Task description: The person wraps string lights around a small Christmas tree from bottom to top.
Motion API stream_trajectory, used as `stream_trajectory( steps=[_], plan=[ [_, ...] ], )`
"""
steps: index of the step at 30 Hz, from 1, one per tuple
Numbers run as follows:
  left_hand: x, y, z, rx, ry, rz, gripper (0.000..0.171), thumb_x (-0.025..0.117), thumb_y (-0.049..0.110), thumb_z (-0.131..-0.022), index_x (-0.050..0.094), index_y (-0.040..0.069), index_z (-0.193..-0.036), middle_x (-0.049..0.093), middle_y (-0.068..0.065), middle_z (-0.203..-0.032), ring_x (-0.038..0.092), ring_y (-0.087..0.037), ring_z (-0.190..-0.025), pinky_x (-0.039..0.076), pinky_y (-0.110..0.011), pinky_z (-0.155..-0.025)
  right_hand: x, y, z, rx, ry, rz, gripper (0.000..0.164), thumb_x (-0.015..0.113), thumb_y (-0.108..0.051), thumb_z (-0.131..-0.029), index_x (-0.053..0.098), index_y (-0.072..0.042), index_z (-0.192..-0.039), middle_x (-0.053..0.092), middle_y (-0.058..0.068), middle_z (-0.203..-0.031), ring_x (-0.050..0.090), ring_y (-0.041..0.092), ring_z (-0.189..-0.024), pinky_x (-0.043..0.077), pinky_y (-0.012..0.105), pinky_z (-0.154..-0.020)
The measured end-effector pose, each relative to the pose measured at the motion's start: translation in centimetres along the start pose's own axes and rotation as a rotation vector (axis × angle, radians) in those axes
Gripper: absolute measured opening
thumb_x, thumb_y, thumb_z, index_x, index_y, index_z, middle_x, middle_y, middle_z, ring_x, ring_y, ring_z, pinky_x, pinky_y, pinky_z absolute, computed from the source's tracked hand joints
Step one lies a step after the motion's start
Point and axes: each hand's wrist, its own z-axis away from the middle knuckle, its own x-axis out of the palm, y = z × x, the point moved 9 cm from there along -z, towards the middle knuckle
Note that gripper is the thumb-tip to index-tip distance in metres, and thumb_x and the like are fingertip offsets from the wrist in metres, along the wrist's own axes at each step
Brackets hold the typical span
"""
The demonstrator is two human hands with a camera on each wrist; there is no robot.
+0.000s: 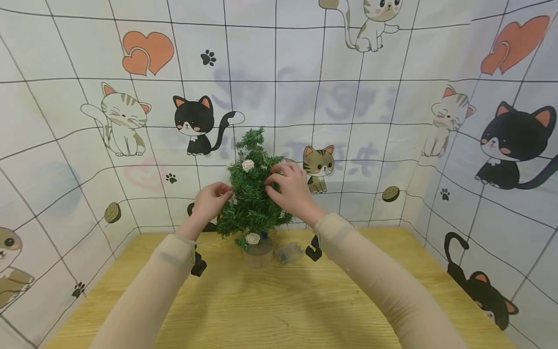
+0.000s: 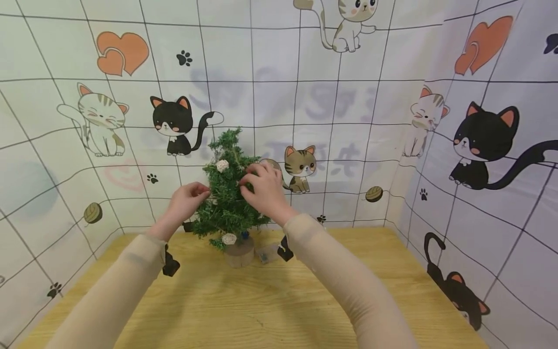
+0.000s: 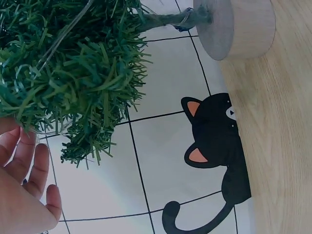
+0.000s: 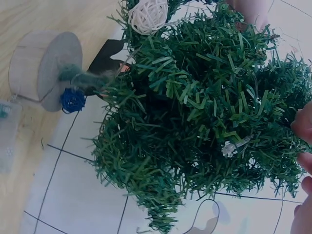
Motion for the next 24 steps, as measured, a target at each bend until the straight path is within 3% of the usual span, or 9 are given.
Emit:
stream_trajectory(
  steps=[8, 12, 15, 20, 24],
  plan=[
    [0.7, -0.2, -0.3, -0.098, -0.13, -0.068, 0.025, 0.057, 0.029, -0.097, 0.069, 0.009, -0.107, 0.067, -0.009, -0.103, 0.056, -0.021, -0.073, 0.044, -0.042, -0.072, 0.0, 1.0, 0.8, 0.072, 0.087, -0.134, 0.008, 0.068, -0.015, -0.091, 0.073, -0.012, -0.096, 0.056, 0.012, -0.125, 0.044, 0.031, -0.116, 0.03, 0.055, -0.097],
    [1.5, 0.3, -0.8, -0.116, -0.217, -0.021, 0.022, 0.056, 0.023, -0.096, 0.068, 0.005, -0.1, 0.06, -0.008, -0.094, 0.047, -0.019, -0.069, 0.041, -0.039, -0.071, 0.0, 1.3, 1.1, 0.09, 0.094, -0.153, 0.008, 0.067, -0.015, -0.091, 0.071, -0.012, -0.097, 0.055, 0.012, -0.125, 0.043, 0.032, -0.115, 0.03, 0.055, -0.096],
    [2.1, 0.5, -1.0, -0.132, -0.268, 0.037, 0.018, 0.056, 0.018, -0.096, 0.066, 0.003, -0.095, 0.057, -0.009, -0.097, 0.046, -0.024, -0.076, 0.041, -0.04, -0.074, 0.0, 1.3, 1.2, 0.088, 0.088, -0.153, 0.008, 0.067, -0.016, -0.091, 0.071, -0.011, -0.098, 0.055, 0.012, -0.126, 0.042, 0.032, -0.117, 0.029, 0.056, -0.097],
    [2.6, 0.5, -1.0, -0.138, -0.31, 0.066, 0.022, 0.056, 0.016, -0.095, 0.067, 0.001, -0.108, 0.057, -0.016, -0.126, 0.052, -0.034, -0.112, 0.043, -0.05, -0.093, -0.1, 1.0, 1.1, 0.065, 0.077, -0.166, 0.01, 0.067, -0.015, -0.091, 0.07, -0.01, -0.099, 0.054, 0.014, -0.126, 0.042, 0.033, -0.117, 0.03, 0.055, -0.097],
    [2.1, 0.5, -1.0, -0.117, -0.279, -0.011, 0.026, 0.057, 0.021, -0.094, 0.07, 0.007, -0.112, 0.059, -0.013, -0.129, 0.051, -0.036, -0.12, 0.02, -0.064, -0.106, -0.2, 1.0, 1.1, 0.064, 0.071, -0.163, 0.01, 0.067, -0.014, -0.091, 0.07, -0.01, -0.1, 0.055, 0.013, -0.127, 0.043, 0.033, -0.116, 0.031, 0.055, -0.097]
  ],
)
